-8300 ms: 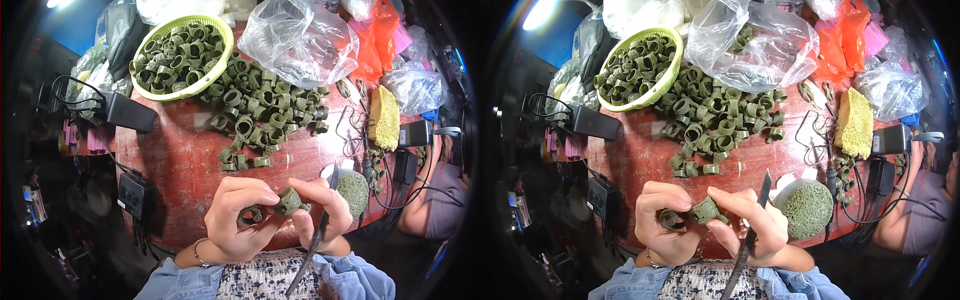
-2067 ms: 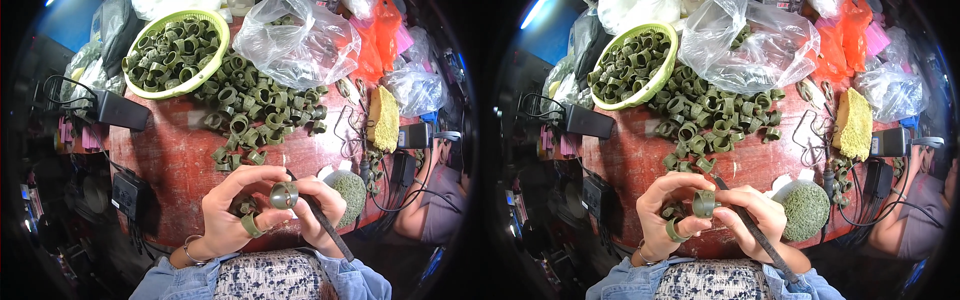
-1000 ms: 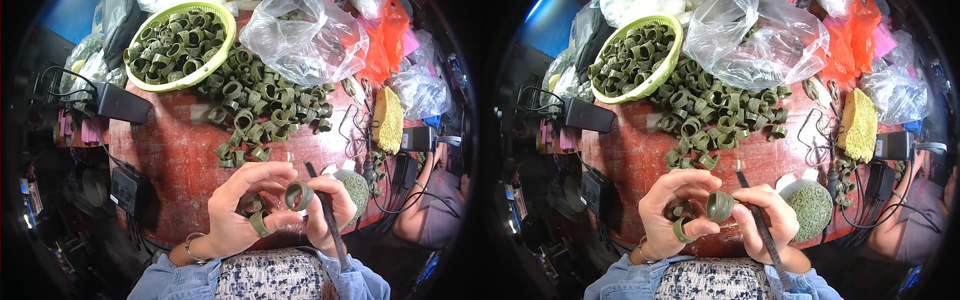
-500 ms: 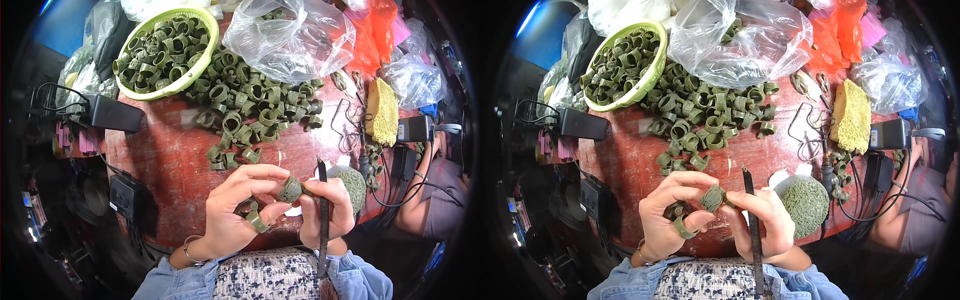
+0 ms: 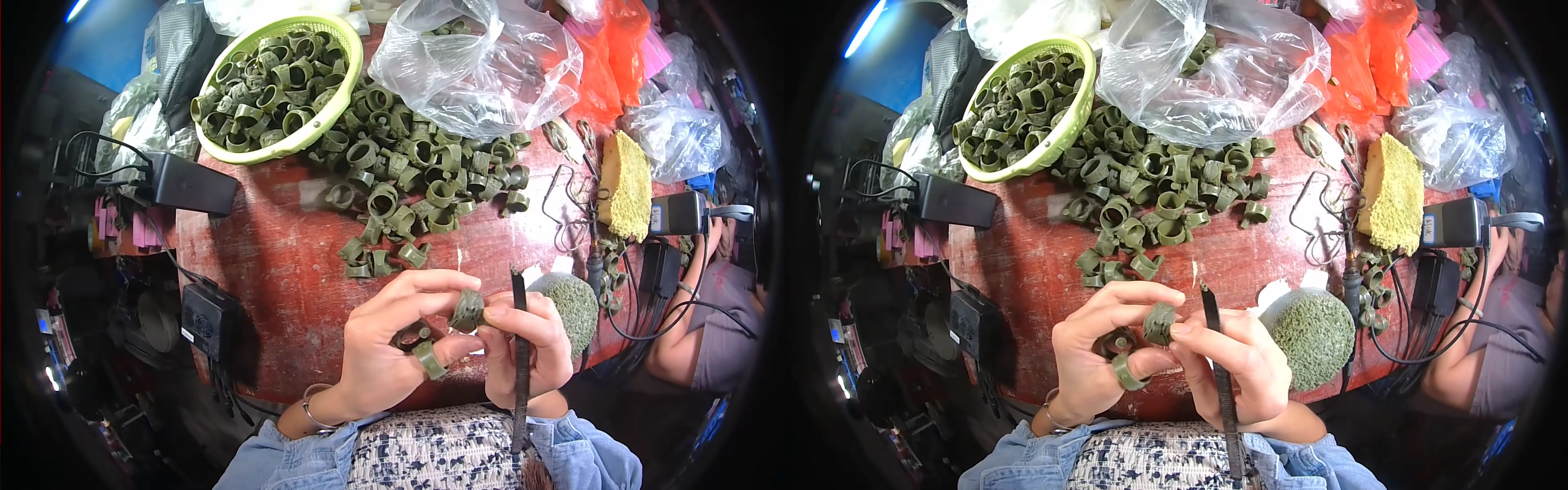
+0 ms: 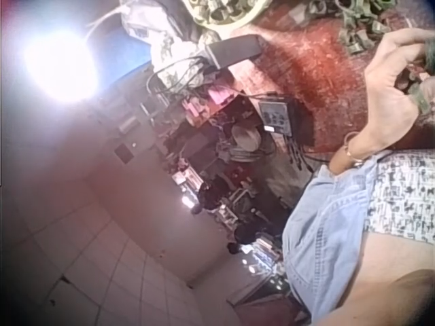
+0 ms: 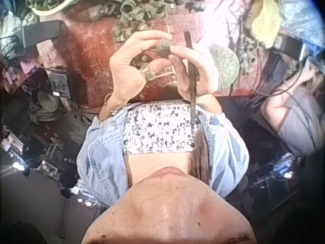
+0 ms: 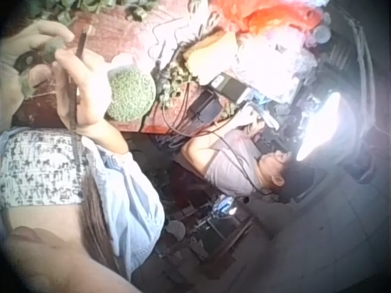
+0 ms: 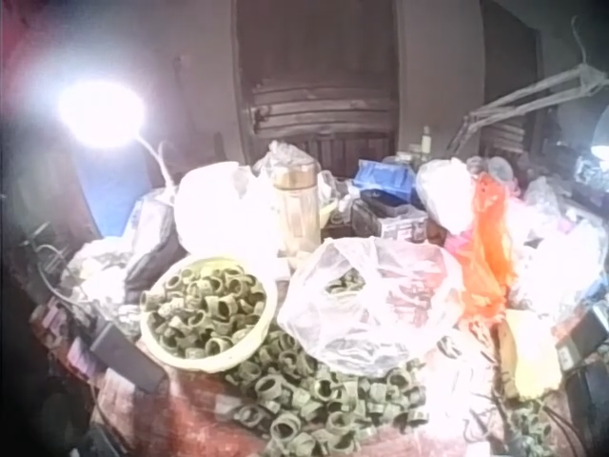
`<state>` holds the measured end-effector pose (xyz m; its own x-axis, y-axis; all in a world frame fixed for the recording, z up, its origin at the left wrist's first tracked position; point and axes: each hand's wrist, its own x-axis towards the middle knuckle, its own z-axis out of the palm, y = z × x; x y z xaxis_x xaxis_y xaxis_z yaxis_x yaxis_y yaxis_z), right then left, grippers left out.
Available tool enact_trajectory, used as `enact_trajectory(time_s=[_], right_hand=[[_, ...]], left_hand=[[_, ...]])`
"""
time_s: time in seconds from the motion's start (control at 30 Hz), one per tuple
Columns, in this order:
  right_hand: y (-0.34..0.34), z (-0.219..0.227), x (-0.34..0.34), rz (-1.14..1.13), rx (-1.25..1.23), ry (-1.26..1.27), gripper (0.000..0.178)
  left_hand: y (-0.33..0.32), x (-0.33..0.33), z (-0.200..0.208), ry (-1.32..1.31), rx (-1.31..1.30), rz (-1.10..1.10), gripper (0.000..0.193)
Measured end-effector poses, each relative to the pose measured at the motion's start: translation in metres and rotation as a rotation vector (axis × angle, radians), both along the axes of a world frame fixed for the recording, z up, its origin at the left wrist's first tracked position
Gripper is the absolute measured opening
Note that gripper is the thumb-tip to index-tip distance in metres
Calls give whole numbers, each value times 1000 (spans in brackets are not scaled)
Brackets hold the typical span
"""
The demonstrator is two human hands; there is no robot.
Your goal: Trimming and cleaning green wax ring patterns for jewelry casting using a knife and a heated tool.
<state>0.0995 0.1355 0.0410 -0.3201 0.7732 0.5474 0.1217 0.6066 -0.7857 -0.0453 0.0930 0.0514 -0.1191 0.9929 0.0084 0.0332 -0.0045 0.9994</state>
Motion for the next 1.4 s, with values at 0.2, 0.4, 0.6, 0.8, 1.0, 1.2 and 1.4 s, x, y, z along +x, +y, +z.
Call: enact_trajectory(time_s=[0.2, 0.4, 0.6, 0.8, 1.0, 1.2, 1.4], right_hand=[[-6, -6, 6, 7, -214, 98, 21], [-7, -6, 5, 5, -254, 137, 16], [-7, -6, 7, 10, -291, 119, 15], [-6, -3, 6, 13, -331, 112, 15], [-5, -4, 5, 43, -293, 90, 20], [-9, 1, -2, -125, -446, 279, 32], [-10, -7, 7, 50, -435, 428, 24]], left_hand=[[4, -7, -10, -439, 63, 327, 33], [12, -20, 3, -931, 77, 310, 26], [10, -17, -17, -37, -201, 264, 13], [11, 4, -24, 726, -122, 362, 31], [13, 9, -33, 894, -128, 388, 32], [13, -5, -21, 326, -13, 186, 28], [6, -4, -4, -91, 28, 110, 32]])
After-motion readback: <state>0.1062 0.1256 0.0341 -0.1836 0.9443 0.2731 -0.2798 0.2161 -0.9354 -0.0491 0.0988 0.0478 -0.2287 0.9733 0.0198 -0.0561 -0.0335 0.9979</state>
